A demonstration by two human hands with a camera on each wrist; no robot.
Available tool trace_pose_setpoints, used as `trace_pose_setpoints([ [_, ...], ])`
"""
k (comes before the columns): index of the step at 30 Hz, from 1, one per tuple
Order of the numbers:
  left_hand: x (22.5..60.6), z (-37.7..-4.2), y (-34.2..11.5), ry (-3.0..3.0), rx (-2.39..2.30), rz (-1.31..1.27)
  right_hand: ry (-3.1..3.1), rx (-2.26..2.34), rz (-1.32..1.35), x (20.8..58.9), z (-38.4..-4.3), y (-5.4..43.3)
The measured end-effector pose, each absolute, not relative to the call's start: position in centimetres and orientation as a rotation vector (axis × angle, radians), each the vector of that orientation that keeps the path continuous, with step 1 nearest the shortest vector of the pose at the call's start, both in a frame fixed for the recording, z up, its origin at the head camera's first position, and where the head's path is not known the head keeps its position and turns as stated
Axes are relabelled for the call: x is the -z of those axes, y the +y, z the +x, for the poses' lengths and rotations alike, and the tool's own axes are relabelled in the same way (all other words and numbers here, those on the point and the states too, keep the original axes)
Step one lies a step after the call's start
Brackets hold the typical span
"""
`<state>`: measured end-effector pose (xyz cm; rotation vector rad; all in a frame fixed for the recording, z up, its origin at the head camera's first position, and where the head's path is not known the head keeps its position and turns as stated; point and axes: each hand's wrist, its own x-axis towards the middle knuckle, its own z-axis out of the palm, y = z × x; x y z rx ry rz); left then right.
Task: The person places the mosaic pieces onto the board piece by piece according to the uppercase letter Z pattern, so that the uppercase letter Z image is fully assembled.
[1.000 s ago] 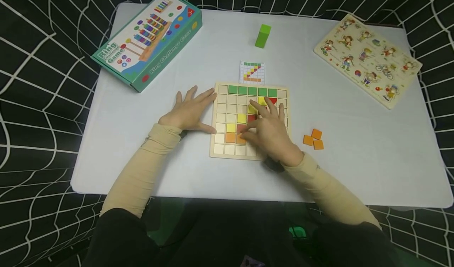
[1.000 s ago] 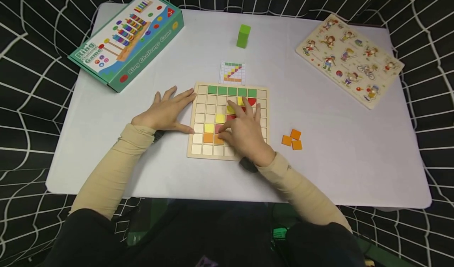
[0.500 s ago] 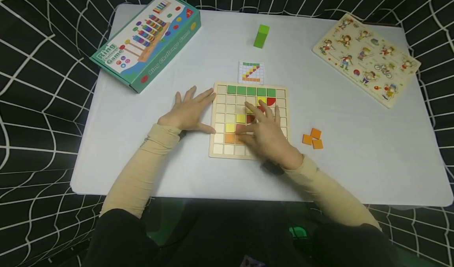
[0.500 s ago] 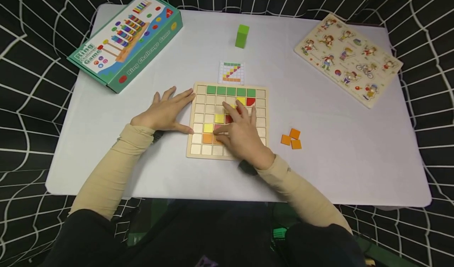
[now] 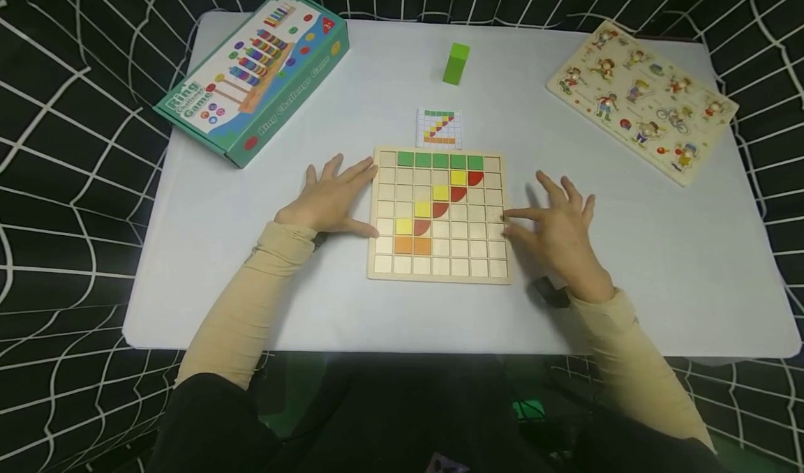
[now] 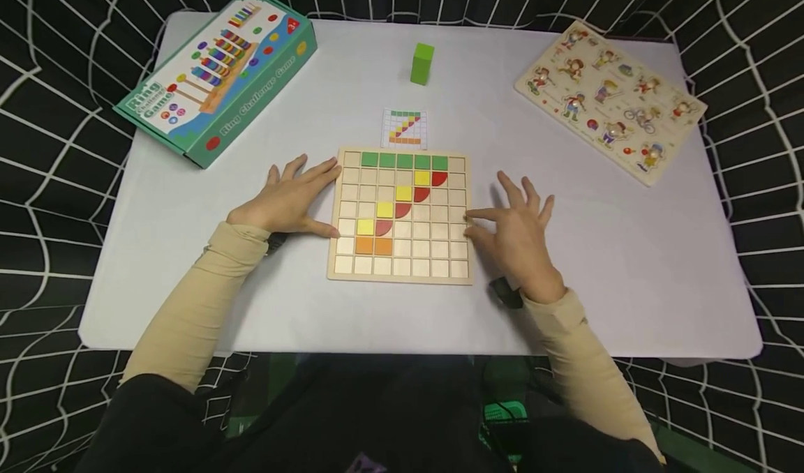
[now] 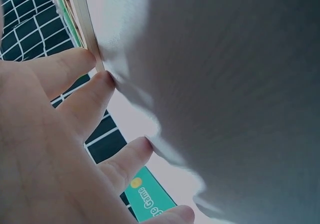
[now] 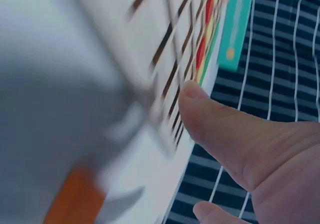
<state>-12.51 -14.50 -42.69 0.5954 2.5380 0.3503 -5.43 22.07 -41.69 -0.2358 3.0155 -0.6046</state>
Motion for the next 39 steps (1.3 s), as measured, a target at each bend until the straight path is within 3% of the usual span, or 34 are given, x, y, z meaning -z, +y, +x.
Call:
trace_pose_setpoints([
  [10, 42.9, -12.5, -14.6, 2.537, -0.361, 0.584, 3.008, 0.576, 0.003, 41.6, -3.9, 28.2],
  [24, 42.9, -12.5, -14.5, 2.535, -0.377, 0.584, 3.022, 0.562, 0.044, 42.0, -4.3, 28.5],
  [30, 43.0, -12.6, -14.7, 2.538, -0.373, 0.588, 2.995, 0.752, -0.022, 40.4, -5.5, 26.8],
  [39, 43.0, -12.6, -14.7, 2.534, -0.374, 0.587, 2.842, 0.768, -0.270, 39.5, -6.9, 19.8],
])
